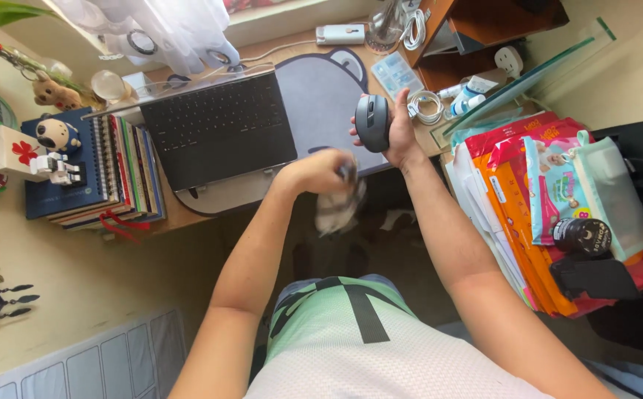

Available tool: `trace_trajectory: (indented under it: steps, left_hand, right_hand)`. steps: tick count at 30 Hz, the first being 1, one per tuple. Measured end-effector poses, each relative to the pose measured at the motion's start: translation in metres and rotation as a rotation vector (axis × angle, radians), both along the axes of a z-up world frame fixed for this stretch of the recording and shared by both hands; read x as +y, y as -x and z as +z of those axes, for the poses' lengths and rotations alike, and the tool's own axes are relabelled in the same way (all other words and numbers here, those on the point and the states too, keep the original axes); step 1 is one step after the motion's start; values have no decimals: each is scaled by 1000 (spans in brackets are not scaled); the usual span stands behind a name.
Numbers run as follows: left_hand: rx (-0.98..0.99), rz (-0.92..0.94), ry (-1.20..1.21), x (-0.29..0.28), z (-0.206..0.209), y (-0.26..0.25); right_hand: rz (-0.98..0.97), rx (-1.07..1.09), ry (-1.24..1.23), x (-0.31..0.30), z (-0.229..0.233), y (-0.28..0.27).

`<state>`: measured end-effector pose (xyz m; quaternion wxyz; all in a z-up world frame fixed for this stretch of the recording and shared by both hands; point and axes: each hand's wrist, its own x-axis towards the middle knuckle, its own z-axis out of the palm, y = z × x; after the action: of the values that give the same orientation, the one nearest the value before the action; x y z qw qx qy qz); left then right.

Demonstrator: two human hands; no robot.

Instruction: The person cleans and organizes various items on a desk, including a keyboard cover, a laptop, and a mouse.

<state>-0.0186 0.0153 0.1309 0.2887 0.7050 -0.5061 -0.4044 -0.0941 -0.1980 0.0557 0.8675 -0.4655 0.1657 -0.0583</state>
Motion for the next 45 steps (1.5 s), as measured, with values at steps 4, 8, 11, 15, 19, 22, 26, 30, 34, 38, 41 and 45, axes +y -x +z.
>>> trace_trajectory:
  steps: [4,8,11,15,19,22,26,30,34,38,41,45]
  left_hand:
    - [167,814,696,-22,0,-7]
    - [-106,495,317,-21,-2,2]
    - [-210,-198,-246,-11,-15,5]
    - [41,507,340,-5,-50,-26]
    - [-132,1024,621,-17,-66,-51]
    - [-282,1005,467,-30,-126,-47]
    - [14,115,36,-34,-135,-38]
    - [724,287,53,-23,-124,-42]
    - [1214,528,299,-19,-141,-67]
    - [1666,810,359,-20,-140,-71]
    - [1736,865,400,-22,-151,-74]
    - [1756,829,494,-11,-146,-76]
  right_hand:
    - [-1,20,12,1,-11,2]
    - [-28,43,16,8,-21,-5]
    - [-76,59,41,6,-23,-4]
    - [-156,67,24,5,-41,2]
    - [-260,75,-66,14,-46,13]
    - [-315,81,-162,22,-53,23]
    - [-398,91,-188,16,-58,29]
    - [-444,81,-236,12,-85,43]
    - [-496,144,-276,29,-68,31]
    - [-518,318,-164,47,-45,14]
    - [-446,263,-64,40,-59,-12]
    - [-356,171,119,24,-88,-63]
